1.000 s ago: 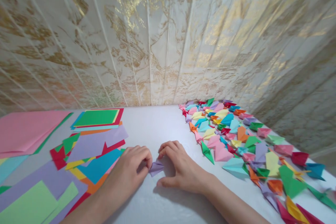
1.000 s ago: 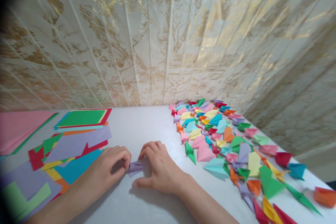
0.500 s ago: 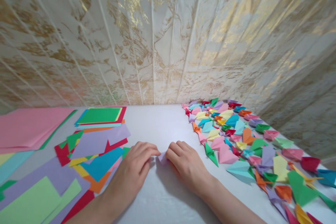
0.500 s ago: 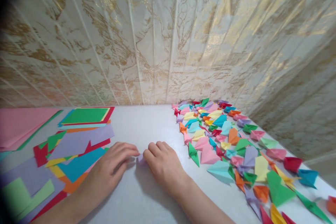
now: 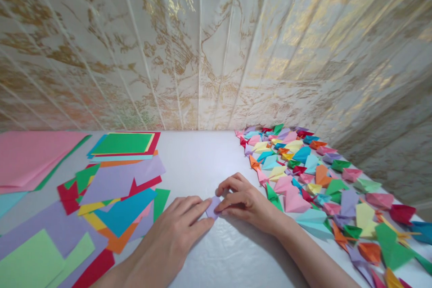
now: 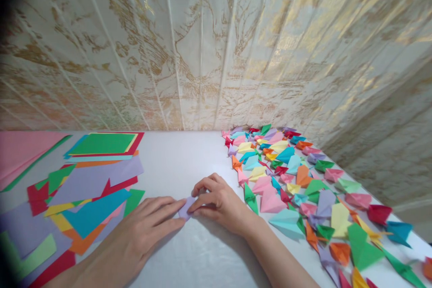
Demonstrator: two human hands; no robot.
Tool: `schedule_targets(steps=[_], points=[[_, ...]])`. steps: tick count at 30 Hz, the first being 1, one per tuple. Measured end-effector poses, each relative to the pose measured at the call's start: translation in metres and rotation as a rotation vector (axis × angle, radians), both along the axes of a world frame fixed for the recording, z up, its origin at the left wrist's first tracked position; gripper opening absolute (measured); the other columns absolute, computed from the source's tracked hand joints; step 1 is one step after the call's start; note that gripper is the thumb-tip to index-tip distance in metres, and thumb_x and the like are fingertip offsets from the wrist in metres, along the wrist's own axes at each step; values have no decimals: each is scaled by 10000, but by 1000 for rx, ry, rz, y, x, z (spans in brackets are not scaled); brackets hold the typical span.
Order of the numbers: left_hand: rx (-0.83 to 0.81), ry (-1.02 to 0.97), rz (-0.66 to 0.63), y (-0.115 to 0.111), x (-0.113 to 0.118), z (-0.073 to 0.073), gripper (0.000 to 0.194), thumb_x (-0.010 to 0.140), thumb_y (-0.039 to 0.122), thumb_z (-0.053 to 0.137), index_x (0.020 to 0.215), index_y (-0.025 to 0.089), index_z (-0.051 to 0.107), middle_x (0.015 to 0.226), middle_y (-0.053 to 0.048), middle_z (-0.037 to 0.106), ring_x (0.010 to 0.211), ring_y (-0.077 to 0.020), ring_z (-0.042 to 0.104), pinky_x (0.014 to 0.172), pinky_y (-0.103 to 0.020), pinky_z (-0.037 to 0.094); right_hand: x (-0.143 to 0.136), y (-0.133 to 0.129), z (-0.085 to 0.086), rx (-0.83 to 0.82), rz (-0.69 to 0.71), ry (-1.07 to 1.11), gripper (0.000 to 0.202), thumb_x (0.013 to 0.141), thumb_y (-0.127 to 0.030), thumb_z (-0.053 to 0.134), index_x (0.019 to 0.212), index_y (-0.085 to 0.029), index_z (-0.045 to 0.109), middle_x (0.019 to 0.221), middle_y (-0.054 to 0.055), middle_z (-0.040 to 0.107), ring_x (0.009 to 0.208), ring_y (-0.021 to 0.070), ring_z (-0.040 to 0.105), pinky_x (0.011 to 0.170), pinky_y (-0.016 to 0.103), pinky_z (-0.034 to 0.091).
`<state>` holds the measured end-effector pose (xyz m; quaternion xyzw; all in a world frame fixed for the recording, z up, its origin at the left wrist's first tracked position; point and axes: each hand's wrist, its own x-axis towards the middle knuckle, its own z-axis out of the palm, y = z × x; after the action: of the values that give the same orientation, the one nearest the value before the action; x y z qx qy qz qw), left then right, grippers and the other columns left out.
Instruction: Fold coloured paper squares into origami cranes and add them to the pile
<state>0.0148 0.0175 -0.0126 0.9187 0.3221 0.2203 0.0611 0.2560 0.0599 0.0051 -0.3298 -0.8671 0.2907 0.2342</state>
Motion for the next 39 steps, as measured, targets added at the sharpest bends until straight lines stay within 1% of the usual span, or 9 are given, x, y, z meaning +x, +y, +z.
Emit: schedule_targets(steps=[4, 11, 18, 20, 25, 28, 31, 35, 39], points=[[59, -66, -24, 3, 1, -4, 439, 848, -29, 376, 1095, 219, 642, 1250, -58, 653, 1141, -230, 523, 932, -380, 457, -2, 1, -1, -53, -26, 12, 81, 865, -215, 714, 916, -261, 757, 1064, 35, 612, 1041, 191, 511, 947, 337, 433], [51, -49, -42, 3, 2, 11, 397, 866, -50, 399, 1029, 218, 643, 1086, -18, 695, 968, -204, 560, 819, -332, 459, -10, -2, -1, -52, -128, -14, 45, 856, -178, 721, 857, -214, 694, 993, 24, 595, 997, 189, 510, 912, 340, 407], [88, -108, -35, 4, 4, -6, 358, 872, -24, 370, 1007, 195, 619, 1096, -52, 684, 948, -216, 552, 779, -355, 430, -19, -4, -1, -84, -241, -44, 180, 752, -64, 776, 769, -198, 656, 947, 3, 593, 952, 192, 509, 892, 357, 376], [85, -103, -38, 4, 4, -6, 358, 865, -28, 379, 1010, 197, 617, 1088, -49, 685, 941, -213, 555, 782, -353, 431, -21, -4, 0, -97, -263, -45, 187, 746, -49, 769, 757, -195, 653, 937, 2, 592, 942, 192, 507, 885, 358, 373], [44, -73, -42, 3, 4, 7, 361, 857, -47, 395, 984, 198, 628, 1072, -26, 689, 937, -204, 562, 801, -335, 441, -24, -3, 2, -114, -281, -53, 190, 739, -46, 765, 740, -197, 649, 918, -2, 588, 922, 191, 498, 874, 362, 370], [21, -55, -36, 2, 4, 13, 388, 858, -60, 381, 1028, 191, 622, 1049, -23, 687, 940, -198, 568, 818, -327, 441, -24, -3, 1, -116, -276, -63, 189, 735, -49, 767, 738, -200, 652, 923, -2, 589, 922, 193, 495, 870, 362, 372], [33, -9, -34, 1, 6, 12, 414, 862, -48, 389, 1119, 198, 602, 1020, -25, 681, 937, -204, 571, 828, -336, 439, -23, -2, 0, -116, -276, -67, 180, 731, -65, 775, 738, -203, 660, 922, -3, 589, 917, 192, 491, 866, 359, 375], [116, -2, -40, 2, 8, 7, 345, 865, -19, 428, 1059, 190, 622, 982, -41, 672, 895, -220, 568, 796, -353, 438, -24, -3, -1, -116, -285, -67, 182, 726, -59, 772, 730, -199, 656, 919, -1, 583, 915, 192, 484, 853, 350, 379], [43, 16, -33, 1, 10, 5, 375, 817, -59, 441, 1032, 184, 628, 985, -44, 655, 897, -223, 559, 779, -356, 435, -24, -3, 0, -114, -293, -62, 192, 737, -51, 752, 779, -205, 646, 923, 1, 584, 923, 197, 479, 852, 347, 377]])
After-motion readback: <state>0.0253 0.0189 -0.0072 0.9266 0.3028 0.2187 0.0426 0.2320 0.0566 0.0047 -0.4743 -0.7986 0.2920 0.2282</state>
